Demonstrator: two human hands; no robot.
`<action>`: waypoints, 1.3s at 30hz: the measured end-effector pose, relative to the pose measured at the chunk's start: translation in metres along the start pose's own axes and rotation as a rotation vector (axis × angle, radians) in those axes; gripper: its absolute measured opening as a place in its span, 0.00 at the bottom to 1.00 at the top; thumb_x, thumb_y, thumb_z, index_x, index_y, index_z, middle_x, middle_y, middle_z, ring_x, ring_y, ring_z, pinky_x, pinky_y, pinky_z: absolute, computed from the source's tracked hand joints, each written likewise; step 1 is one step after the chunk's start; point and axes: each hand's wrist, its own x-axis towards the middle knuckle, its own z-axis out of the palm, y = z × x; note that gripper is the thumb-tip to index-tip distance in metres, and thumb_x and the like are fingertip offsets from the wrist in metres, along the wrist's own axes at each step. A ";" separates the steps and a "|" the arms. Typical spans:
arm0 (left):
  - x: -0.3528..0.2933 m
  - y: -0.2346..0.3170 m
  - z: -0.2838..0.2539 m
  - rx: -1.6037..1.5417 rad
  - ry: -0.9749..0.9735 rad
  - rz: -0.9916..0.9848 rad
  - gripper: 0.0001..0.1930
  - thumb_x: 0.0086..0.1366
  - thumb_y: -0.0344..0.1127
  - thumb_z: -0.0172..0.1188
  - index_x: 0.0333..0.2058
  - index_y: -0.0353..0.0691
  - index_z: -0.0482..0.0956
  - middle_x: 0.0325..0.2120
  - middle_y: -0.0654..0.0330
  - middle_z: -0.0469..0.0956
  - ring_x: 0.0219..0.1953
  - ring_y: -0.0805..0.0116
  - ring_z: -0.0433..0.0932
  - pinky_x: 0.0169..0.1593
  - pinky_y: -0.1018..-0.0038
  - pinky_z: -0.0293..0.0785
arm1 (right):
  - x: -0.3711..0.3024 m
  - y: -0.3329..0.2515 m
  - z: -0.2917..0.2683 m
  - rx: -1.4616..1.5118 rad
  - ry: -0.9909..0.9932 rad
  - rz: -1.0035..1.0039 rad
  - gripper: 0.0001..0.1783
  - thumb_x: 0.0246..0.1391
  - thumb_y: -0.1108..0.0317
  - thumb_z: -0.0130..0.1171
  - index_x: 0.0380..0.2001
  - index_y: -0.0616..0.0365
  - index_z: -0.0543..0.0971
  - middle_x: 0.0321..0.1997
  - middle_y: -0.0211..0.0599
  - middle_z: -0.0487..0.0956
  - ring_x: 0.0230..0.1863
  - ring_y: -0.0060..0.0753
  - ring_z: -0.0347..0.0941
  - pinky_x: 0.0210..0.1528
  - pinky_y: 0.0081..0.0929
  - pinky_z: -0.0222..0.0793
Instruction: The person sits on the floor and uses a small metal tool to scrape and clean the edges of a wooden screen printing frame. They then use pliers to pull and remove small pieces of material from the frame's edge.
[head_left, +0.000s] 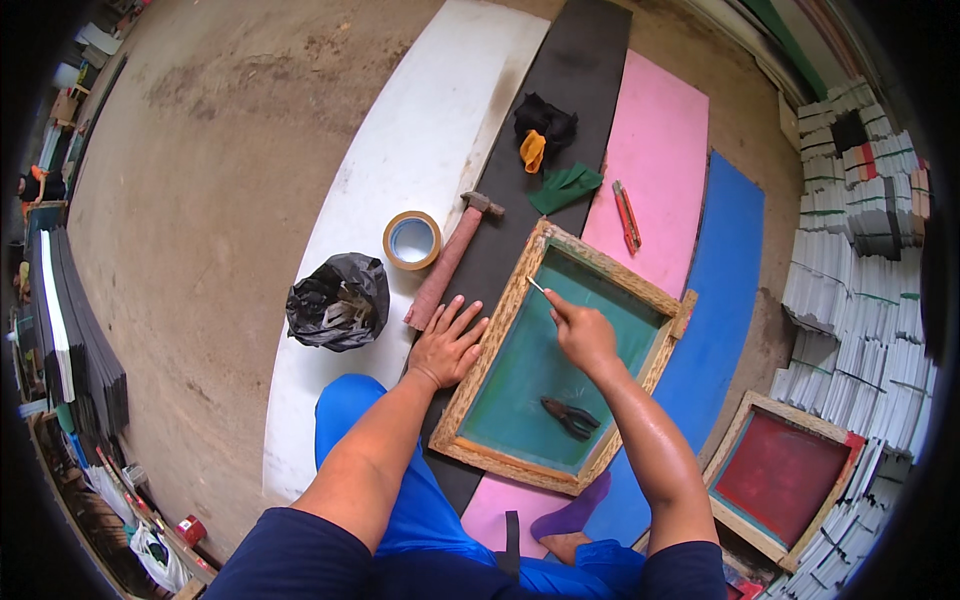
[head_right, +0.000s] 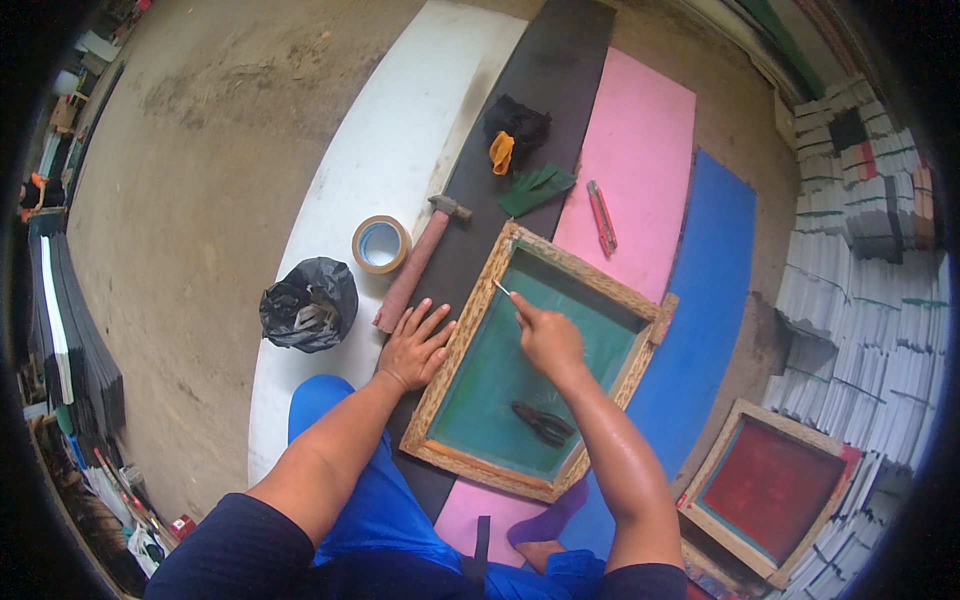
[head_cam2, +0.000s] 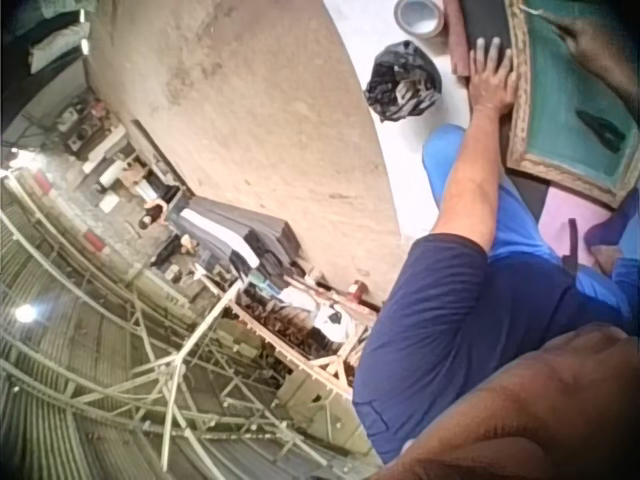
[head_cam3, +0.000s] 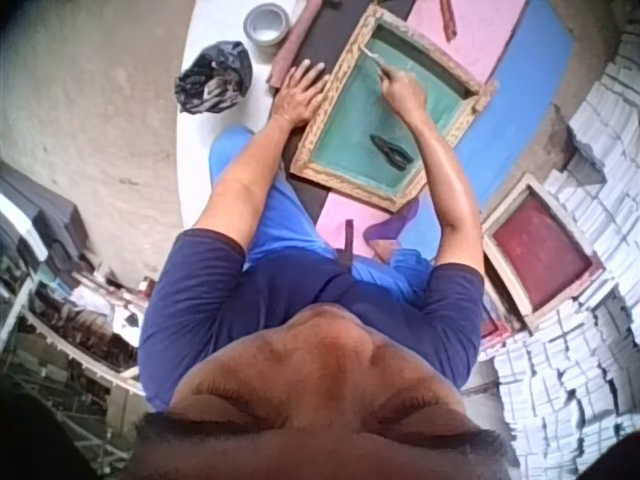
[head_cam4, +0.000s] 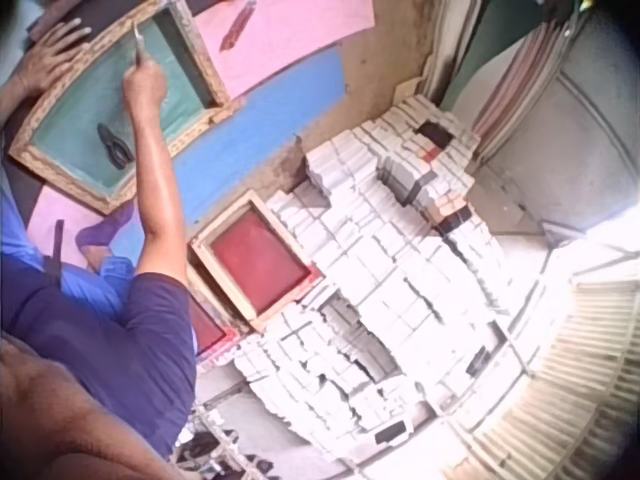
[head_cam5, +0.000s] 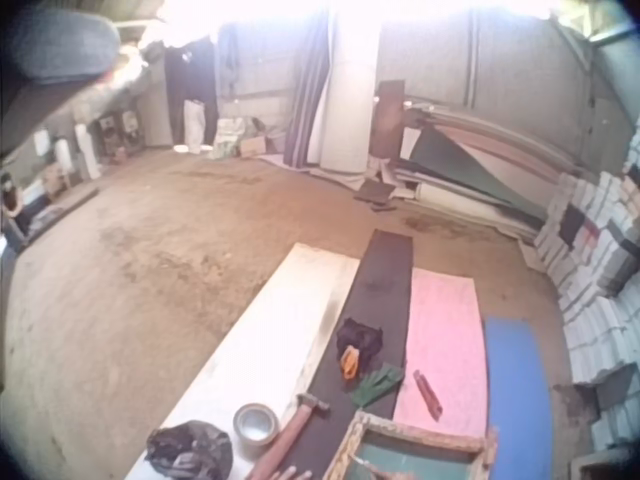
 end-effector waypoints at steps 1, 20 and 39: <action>0.003 0.002 0.000 -0.007 -0.004 0.007 0.26 0.72 0.49 0.51 0.66 0.52 0.75 0.75 0.63 0.58 0.78 0.55 0.49 0.78 0.53 0.46 | 0.006 0.032 0.019 0.257 0.052 -0.058 0.21 0.68 0.61 0.58 0.63 0.44 0.79 0.40 0.41 0.86 0.32 0.45 0.83 0.36 0.44 0.78; 0.003 0.001 -0.002 -0.064 0.016 0.006 0.26 0.71 0.47 0.52 0.65 0.49 0.76 0.74 0.60 0.60 0.78 0.53 0.50 0.77 0.52 0.47 | -0.021 -0.001 0.010 -0.056 0.172 0.043 0.19 0.66 0.56 0.58 0.59 0.29 0.81 0.30 0.46 0.83 0.33 0.55 0.82 0.34 0.53 0.78; 0.004 0.003 0.000 -0.006 -0.009 0.004 0.26 0.73 0.49 0.51 0.66 0.52 0.75 0.75 0.62 0.59 0.78 0.55 0.49 0.78 0.53 0.45 | -0.011 0.024 0.031 0.205 0.158 -0.044 0.23 0.66 0.62 0.57 0.63 0.34 0.79 0.40 0.48 0.86 0.32 0.57 0.83 0.36 0.53 0.80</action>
